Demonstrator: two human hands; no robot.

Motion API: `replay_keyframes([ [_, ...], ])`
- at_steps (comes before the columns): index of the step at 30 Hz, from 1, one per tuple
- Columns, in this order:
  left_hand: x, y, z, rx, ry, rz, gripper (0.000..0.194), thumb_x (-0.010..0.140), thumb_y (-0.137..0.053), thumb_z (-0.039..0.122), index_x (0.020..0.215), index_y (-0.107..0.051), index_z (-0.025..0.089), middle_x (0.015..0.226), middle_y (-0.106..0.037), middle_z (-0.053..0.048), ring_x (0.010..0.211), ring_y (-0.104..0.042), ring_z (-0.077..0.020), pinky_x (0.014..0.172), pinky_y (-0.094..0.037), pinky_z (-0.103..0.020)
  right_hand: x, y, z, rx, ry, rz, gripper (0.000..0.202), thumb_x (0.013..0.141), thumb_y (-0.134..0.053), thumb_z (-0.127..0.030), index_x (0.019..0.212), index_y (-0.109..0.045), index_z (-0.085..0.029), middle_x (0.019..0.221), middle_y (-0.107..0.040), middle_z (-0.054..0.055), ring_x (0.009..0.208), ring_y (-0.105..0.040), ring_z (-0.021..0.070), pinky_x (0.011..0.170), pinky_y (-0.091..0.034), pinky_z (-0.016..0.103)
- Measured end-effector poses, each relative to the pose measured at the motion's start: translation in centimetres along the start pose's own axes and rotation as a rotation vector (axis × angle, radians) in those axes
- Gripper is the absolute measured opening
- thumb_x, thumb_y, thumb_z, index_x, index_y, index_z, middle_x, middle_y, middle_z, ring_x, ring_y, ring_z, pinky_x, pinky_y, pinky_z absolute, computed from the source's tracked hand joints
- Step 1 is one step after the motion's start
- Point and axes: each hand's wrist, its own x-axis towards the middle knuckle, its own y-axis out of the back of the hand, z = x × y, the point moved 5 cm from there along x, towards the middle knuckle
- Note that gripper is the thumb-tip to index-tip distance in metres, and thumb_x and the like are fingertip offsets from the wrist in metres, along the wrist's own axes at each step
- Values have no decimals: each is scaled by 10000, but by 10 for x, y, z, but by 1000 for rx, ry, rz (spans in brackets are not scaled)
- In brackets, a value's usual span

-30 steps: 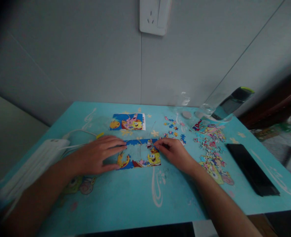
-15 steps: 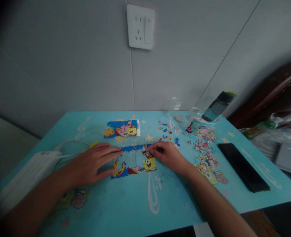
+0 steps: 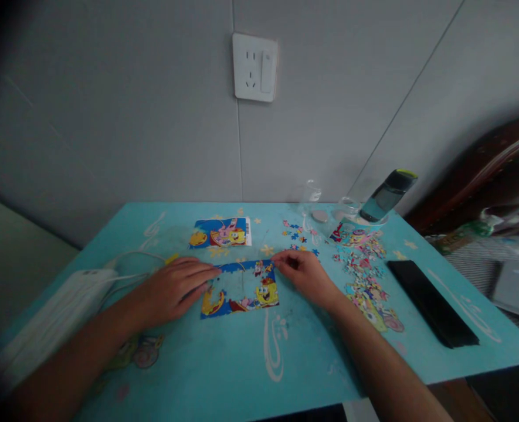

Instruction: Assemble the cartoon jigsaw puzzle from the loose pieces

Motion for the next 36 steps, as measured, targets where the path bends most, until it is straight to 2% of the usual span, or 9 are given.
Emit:
replay_keyframes([
  [3,-1,-2,-4,-6,12,25,433,941,-429,115,1316,-614,225,1250,-691,-54,1097,-645,-224,1012,-485,-457,-2,2,0,-9,-22,3,299,923,-605,-428,1050,-741,-193,926,-731,58,644,-600,139,508,-487,244],
  [6,-2,-5,-7,4,21,23,462,912,-422,79,1305,-624,214,1248,-697,-50,1093,-655,-215,1002,-502,-436,-3,1,0,-34,-23,-1,310,917,-612,-444,1040,-745,-192,932,-731,63,642,-603,145,488,-484,244],
  [11,0,-3,-5,21,38,8,451,897,-436,82,1284,-635,200,1220,-710,-51,1087,-659,-215,991,-507,-420,-2,-1,2,-80,-11,-9,345,925,-582,-473,1046,-744,-193,873,-727,55,574,-574,140,497,-484,275],
  [15,3,-2,-2,8,50,-12,470,870,-427,44,1264,-644,180,1209,-713,-64,1075,-663,-214,1006,-486,-414,0,-2,0,-128,31,-10,325,917,-600,-465,1019,-753,-197,872,-736,56,687,-624,177,611,-510,302],
  [24,4,-2,0,2,53,-22,434,894,-431,46,1241,-645,195,1184,-714,-59,1078,-658,-206,1007,-476,-396,0,-7,-6,-116,44,-65,286,911,-618,-445,1005,-756,-213,973,-759,77,840,-684,221,697,-539,326],
  [31,3,0,3,38,20,-15,432,887,-449,46,1240,-658,182,1217,-705,-72,1050,-666,-223,992,-479,-414,-5,-18,-20,-145,44,-158,261,921,-611,-422,1004,-767,-230,921,-759,40,754,-647,176,657,-510,296],
  [36,4,2,4,29,32,5,401,911,-453,82,1227,-677,189,1194,-716,-72,1038,-667,-230,981,-490,-424,-6,-22,-19,-144,45,-159,244,914,-621,-402,1011,-765,-231,896,-758,33,701,-615,159,628,-490,284],
])
